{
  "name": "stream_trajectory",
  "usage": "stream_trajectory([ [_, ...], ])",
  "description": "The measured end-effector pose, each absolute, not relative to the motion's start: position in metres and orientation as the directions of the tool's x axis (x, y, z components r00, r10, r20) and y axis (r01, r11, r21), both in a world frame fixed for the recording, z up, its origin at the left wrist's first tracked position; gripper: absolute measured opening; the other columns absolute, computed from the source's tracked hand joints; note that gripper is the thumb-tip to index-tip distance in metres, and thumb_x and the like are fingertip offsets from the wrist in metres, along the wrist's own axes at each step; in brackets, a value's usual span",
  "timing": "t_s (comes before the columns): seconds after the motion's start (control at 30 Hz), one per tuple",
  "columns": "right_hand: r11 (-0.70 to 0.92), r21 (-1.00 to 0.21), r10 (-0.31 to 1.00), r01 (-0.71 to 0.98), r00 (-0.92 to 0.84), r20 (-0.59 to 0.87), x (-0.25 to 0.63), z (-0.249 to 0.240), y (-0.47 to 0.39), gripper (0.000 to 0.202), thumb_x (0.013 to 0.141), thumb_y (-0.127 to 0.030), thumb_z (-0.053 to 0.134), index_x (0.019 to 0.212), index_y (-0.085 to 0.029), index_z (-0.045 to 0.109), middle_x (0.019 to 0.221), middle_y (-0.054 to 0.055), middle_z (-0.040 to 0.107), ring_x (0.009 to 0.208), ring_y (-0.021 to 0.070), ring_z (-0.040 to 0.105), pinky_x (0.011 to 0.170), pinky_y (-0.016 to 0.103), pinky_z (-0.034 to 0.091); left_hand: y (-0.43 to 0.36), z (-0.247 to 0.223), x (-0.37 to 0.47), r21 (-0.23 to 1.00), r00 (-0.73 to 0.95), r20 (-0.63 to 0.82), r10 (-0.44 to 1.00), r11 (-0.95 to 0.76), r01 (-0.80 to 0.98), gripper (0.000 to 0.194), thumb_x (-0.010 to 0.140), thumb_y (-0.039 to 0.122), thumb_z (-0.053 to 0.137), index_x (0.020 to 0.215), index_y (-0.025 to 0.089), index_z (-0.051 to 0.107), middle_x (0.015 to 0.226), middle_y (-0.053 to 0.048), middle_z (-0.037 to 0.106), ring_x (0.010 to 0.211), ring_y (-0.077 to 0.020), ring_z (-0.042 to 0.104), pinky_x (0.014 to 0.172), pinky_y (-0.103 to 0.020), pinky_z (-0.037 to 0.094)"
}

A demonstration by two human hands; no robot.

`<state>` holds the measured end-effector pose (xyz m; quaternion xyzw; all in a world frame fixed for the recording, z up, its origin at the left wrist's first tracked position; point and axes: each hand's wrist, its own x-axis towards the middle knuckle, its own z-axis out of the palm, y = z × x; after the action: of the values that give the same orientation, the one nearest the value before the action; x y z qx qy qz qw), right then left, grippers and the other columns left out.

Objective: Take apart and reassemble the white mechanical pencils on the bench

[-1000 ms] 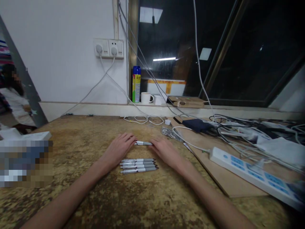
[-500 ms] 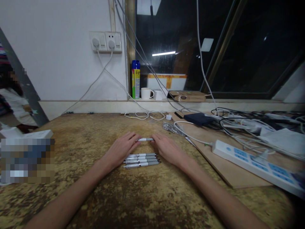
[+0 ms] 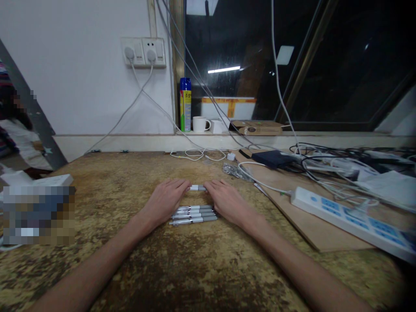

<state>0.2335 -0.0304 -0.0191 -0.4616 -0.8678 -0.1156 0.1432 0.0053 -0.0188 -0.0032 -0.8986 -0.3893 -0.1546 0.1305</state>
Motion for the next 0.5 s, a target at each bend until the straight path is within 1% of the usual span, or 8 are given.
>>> stream_trajectory([
  [0.07, 0.541, 0.079, 0.769, 0.838, -0.530, 0.357, 0.232, -0.019, -0.030, 0.024, 0.095, -0.005, 0.046, 0.110, -0.016, 0.060, 0.109, 0.013, 0.071, 0.105, 0.0283, 0.062, 0.098, 0.039, 0.040, -0.021, -0.004, 0.007, -0.084, 0.617, 0.365, 0.697, -0.636, 0.767, 0.019, 0.103, 0.016, 0.040, 0.108, 0.020, 0.058, 0.107, -0.008, 0.072, 0.098, -0.0256, 0.067, 0.081, -0.036, 0.047],
  [0.13, 0.530, 0.090, 0.769, 0.843, -0.522, 0.367, 0.232, -0.019, -0.029, 0.025, 0.095, -0.004, 0.045, 0.110, -0.016, 0.060, 0.110, 0.014, 0.071, 0.106, 0.0290, 0.062, 0.097, 0.040, 0.041, -0.024, -0.003, 0.009, -0.055, 0.580, 0.354, 0.734, -0.602, 0.796, 0.020, 0.099, 0.011, 0.042, 0.107, 0.021, 0.058, 0.106, -0.007, 0.073, 0.095, -0.0254, 0.069, 0.076, -0.034, 0.047],
  [0.2, 0.518, 0.100, 0.769, 0.850, -0.513, 0.381, 0.231, -0.019, -0.029, 0.025, 0.095, -0.003, 0.044, 0.109, -0.016, 0.060, 0.108, 0.013, 0.070, 0.104, 0.0290, 0.062, 0.095, 0.039, 0.042, -0.027, -0.003, 0.012, -0.031, 0.541, 0.346, 0.767, -0.567, 0.823, 0.020, 0.098, 0.011, 0.043, 0.105, 0.022, 0.058, 0.102, -0.007, 0.074, 0.091, -0.0256, 0.070, 0.071, -0.033, 0.046],
  [0.33, 0.501, 0.107, 0.773, 0.859, -0.500, 0.390, 0.230, -0.018, -0.029, 0.025, 0.095, -0.002, 0.042, 0.106, -0.016, 0.060, 0.104, 0.013, 0.070, 0.100, 0.0281, 0.062, 0.090, 0.037, 0.044, -0.030, -0.004, 0.016, 0.012, 0.465, 0.323, 0.824, -0.495, 0.869, 0.021, 0.103, 0.021, 0.038, 0.102, 0.022, 0.060, 0.088, -0.007, 0.075, 0.081, -0.0264, 0.071, 0.065, -0.032, 0.044],
  [0.4, 0.503, 0.110, 0.771, 0.857, -0.503, 0.390, 0.229, -0.018, -0.027, 0.026, 0.095, -0.001, 0.042, 0.106, -0.016, 0.060, 0.104, 0.013, 0.069, 0.100, 0.0275, 0.061, 0.090, 0.036, 0.044, -0.028, -0.006, 0.017, 0.048, 0.446, 0.305, 0.842, -0.481, 0.875, 0.026, 0.105, 0.025, 0.035, 0.100, 0.021, 0.061, 0.086, -0.008, 0.075, 0.079, -0.0271, 0.071, 0.066, -0.033, 0.044],
  [0.5, 0.513, 0.123, 0.759, 0.850, -0.515, 0.398, 0.230, -0.017, -0.026, 0.026, 0.096, -0.001, 0.041, 0.107, -0.016, 0.060, 0.105, 0.013, 0.069, 0.101, 0.0271, 0.060, 0.091, 0.036, 0.044, -0.023, -0.010, 0.016, 0.145, 0.436, 0.285, 0.854, -0.488, 0.861, 0.034, 0.107, 0.030, 0.031, 0.097, 0.020, 0.063, 0.086, -0.009, 0.075, 0.079, -0.0269, 0.071, 0.069, -0.034, 0.045],
])
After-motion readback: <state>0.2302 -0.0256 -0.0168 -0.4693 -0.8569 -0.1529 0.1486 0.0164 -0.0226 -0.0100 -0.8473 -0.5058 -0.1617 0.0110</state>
